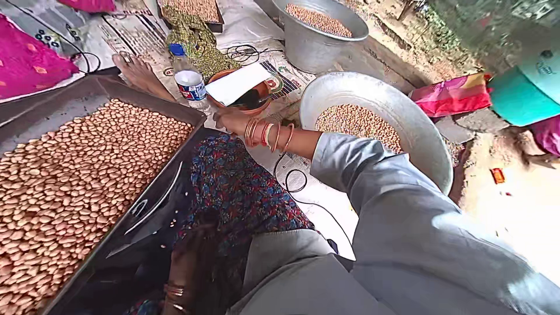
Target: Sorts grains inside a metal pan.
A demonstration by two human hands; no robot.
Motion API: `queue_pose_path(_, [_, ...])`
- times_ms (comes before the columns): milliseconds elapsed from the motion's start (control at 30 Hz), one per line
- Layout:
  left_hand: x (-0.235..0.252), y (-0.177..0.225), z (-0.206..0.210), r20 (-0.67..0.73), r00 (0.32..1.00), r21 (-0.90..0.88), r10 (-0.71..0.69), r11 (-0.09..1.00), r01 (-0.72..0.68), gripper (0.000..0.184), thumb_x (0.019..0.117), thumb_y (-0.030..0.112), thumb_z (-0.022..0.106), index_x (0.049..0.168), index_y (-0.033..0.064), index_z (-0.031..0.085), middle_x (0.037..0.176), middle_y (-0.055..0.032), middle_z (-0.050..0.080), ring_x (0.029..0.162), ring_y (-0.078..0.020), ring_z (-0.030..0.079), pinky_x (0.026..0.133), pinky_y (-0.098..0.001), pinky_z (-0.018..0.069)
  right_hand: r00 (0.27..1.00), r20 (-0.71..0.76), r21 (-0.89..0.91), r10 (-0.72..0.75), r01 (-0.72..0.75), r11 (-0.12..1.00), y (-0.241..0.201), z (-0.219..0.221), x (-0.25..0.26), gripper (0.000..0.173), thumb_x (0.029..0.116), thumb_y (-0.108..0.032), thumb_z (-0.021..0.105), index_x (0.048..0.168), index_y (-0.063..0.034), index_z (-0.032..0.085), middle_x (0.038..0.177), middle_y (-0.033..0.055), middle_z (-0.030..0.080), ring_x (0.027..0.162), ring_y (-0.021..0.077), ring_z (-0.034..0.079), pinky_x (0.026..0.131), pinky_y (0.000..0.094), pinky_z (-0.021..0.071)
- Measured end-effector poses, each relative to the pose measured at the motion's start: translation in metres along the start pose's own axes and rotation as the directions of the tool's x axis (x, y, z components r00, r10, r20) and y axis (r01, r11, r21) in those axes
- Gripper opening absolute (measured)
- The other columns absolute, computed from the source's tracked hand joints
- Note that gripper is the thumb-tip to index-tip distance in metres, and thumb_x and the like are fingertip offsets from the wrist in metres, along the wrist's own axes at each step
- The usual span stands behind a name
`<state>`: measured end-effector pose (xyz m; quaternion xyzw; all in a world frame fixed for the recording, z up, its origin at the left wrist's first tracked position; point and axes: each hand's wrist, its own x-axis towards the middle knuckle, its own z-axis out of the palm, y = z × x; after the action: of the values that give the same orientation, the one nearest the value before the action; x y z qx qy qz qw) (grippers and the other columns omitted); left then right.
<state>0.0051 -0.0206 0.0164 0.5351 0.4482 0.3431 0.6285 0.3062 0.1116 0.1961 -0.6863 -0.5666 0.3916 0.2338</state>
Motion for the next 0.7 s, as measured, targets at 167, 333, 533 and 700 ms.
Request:
queue_pose_path(167, [-0.039,0.034,0.05,0.362,0.932,-0.548,-0.02,0.804,0.231,0.044,0.1094,0.037,0.034,0.103,0.0173,0.073,0.082,0.0001,0.074,0.052,-0.0017,0.06,0.045,-0.0162,0.0472,0.814,0.509,-0.08,-0.28,0.368,0.926,0.007,0.094,-0.159,0.026,0.1033,-0.004,0.055,0.126,0.0054,0.063,0.12,0.0219,0.067,0.107,0.031,0.066,0.09,0.0452,0.0527])
queue_pose_path(333, [-0.059,0.04,0.071,0.505,0.86,-0.604,-0.065,0.686,0.406,0.033,0.1043,0.028,0.051,0.081,0.0176,0.073,0.069,0.0069,0.063,0.05,0.0033,0.052,0.044,-0.0107,0.0408,0.799,0.181,-0.358,-0.574,0.597,0.718,0.028,0.053,-0.217,0.032,0.0976,-0.017,0.067,0.129,-0.0106,0.069,0.14,0.0155,0.06,0.13,0.0313,0.058,0.11,0.0463,0.0462])
queue_pose_path(533, [-0.044,0.012,0.046,0.229,0.947,-0.476,-0.224,0.823,0.31,0.056,0.112,0.025,0.016,0.08,0.0204,0.062,0.059,0.0132,0.058,0.042,0.0065,0.044,0.04,-0.0086,0.0346,0.723,-0.686,-0.451,-0.083,-0.333,0.828,0.193,-0.113,-0.238,0.048,0.1015,-0.034,0.06,0.145,-0.0133,0.057,0.157,0.0243,0.043,0.142,0.046,0.043,0.113,0.0647,0.0352])
queue_pose_path(700, [-0.03,0.001,0.037,0.206,0.953,-0.468,-0.224,0.833,0.296,0.056,0.1128,0.028,0.015,0.082,0.0194,0.061,0.054,0.0125,0.053,0.038,0.0052,0.04,0.036,-0.0099,0.0309,0.402,-0.651,0.013,0.643,-0.842,0.539,0.326,-0.172,-0.272,0.079,0.1063,-0.057,0.04,0.165,-0.0083,0.021,0.167,0.0356,0.007,0.153,0.0577,0.012,0.114,0.079,0.0172])
